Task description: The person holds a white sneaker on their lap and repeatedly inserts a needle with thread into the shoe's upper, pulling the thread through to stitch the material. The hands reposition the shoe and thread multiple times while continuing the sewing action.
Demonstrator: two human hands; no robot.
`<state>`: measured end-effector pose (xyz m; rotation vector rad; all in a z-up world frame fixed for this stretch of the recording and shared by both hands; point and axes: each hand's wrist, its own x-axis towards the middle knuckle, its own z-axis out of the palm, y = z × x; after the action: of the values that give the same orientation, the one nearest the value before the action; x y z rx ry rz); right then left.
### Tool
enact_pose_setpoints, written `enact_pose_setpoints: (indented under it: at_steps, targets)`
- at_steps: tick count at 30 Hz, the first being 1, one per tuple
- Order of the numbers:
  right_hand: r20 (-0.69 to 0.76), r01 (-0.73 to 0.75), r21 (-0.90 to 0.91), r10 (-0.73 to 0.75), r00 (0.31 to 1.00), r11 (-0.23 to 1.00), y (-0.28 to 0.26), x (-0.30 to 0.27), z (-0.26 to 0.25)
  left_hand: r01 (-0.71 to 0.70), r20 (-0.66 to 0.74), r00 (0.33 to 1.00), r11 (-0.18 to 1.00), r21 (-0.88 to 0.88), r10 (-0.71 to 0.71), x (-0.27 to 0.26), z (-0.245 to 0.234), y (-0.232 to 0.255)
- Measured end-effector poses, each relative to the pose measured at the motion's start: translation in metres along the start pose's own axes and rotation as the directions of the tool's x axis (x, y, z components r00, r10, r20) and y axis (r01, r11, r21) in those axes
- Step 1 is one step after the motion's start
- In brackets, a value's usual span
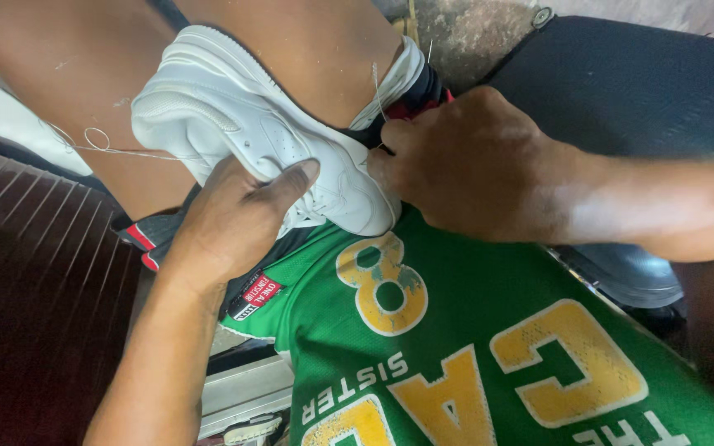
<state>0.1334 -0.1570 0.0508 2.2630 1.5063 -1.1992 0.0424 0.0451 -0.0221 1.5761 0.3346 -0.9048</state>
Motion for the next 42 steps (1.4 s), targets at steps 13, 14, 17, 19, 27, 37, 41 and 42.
enact_pose_setpoints:
  at_steps: [13,14,17,19,27,37,41,42]
  targets:
    - [-0.085,0.067,0.066,-0.062,0.994,0.996,0.002,0.022,0.035,0.030,-0.087,0.995,0.992,-0.122,-0.041,0.002,0.011,0.001]
    - [-0.116,0.077,0.068,-0.069,0.991,0.995,0.002,0.024,0.038,0.100,-0.081,0.991,0.992,-0.083,-0.107,0.003,0.011,0.001]
    - [-0.275,0.133,0.080,-0.107,0.956,0.988,0.002,0.030,0.043,-0.029,-0.129,0.992,0.994,-0.109,0.015,0.004,0.011,0.000]
    - [-0.255,0.118,0.101,-0.089,0.963,0.988,-0.001,0.030,0.046,-0.083,-0.114,0.991,0.994,-0.064,0.076,0.005,0.008,-0.002]
    - [-0.248,0.083,0.347,0.006,0.969,0.934,0.014,0.013,0.028,-0.238,-0.285,0.927,0.970,0.054,0.243,-0.015,0.003,-0.020]
    - [-0.513,0.201,0.352,0.008,0.859,0.914,0.022,0.000,0.043,-0.125,-0.798,0.601,0.991,-0.044,0.040,-0.048,-0.050,-0.067]
    - [-0.569,0.221,0.283,-0.022,0.822,0.933,0.025,0.000,0.044,0.087,-0.600,0.461,0.640,0.763,0.653,-0.054,-0.059,-0.080]
    - [-0.544,0.207,0.268,-0.029,0.839,0.941,0.025,0.001,0.043,-0.072,-0.575,0.480,0.683,0.727,0.663,-0.052,-0.057,-0.079]
